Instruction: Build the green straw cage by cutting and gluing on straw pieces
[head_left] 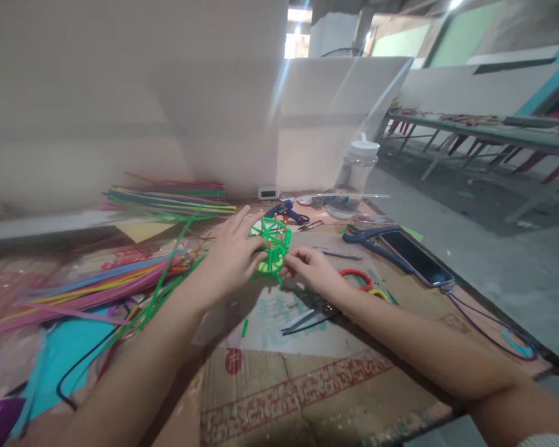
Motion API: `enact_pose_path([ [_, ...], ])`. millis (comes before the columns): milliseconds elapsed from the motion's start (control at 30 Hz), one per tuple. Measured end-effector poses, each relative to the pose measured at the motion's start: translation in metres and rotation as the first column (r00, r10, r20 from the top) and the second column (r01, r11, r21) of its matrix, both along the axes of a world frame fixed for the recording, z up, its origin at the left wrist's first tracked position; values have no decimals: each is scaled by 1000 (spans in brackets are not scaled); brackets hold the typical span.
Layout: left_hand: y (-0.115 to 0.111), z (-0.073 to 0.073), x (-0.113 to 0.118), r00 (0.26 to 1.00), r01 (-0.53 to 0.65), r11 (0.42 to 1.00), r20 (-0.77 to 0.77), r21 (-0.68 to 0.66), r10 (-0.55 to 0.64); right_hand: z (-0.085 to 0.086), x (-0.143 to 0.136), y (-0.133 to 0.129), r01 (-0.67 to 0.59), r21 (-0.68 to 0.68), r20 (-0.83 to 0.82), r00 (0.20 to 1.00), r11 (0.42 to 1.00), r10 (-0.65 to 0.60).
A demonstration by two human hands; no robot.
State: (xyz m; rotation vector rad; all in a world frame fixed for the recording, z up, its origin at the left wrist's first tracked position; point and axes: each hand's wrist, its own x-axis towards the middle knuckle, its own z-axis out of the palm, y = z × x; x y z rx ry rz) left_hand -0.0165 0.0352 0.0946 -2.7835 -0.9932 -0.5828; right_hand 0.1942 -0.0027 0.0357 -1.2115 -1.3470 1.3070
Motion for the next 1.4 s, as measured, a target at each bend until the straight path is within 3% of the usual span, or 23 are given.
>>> enact_pose_path([
  [100,-5,4,0,999,-33,999,2,14,33,0,11,-3,-65,3,110,992,998,64],
  [167,-7,8,1,997,-73,997,-2,24,73,-1,17,-6,-166,21,310,938,986,152],
  [267,-8,16,3,992,-122,992,-36,15,123,1,23,-9,-385,139,677,709,912,196],
  [300,-8,19,4,991,-124,992,-46,8,125,3,26,-8,-449,170,754,633,877,177],
  [367,-8,24,4,992,-121,993,-26,0,121,12,35,-5,-495,191,818,558,848,141],
  [467,-10,28,-1,987,-131,990,83,-50,134,30,59,7,-402,215,818,571,890,60],
  [567,-11,27,-11,977,-104,980,168,-172,133,43,86,28,-334,281,846,528,900,-68],
  [733,-5,20,-16,970,-45,955,217,-292,112,37,103,77,-92,384,799,531,919,-281],
  [867,-3,14,-9,977,-66,948,173,-311,125,24,94,123,-93,292,759,629,952,-171],
  [1000,-3,11,-4,983,-59,961,150,-271,102,13,79,152,-183,238,735,676,954,-54],
  [1233,2,13,-8,983,4,956,174,-293,49,-1,56,156,-124,233,700,710,965,-78],
  [1400,6,11,-10,974,-13,927,204,-375,96,16,70,141,-7,365,599,768,931,-229],
])
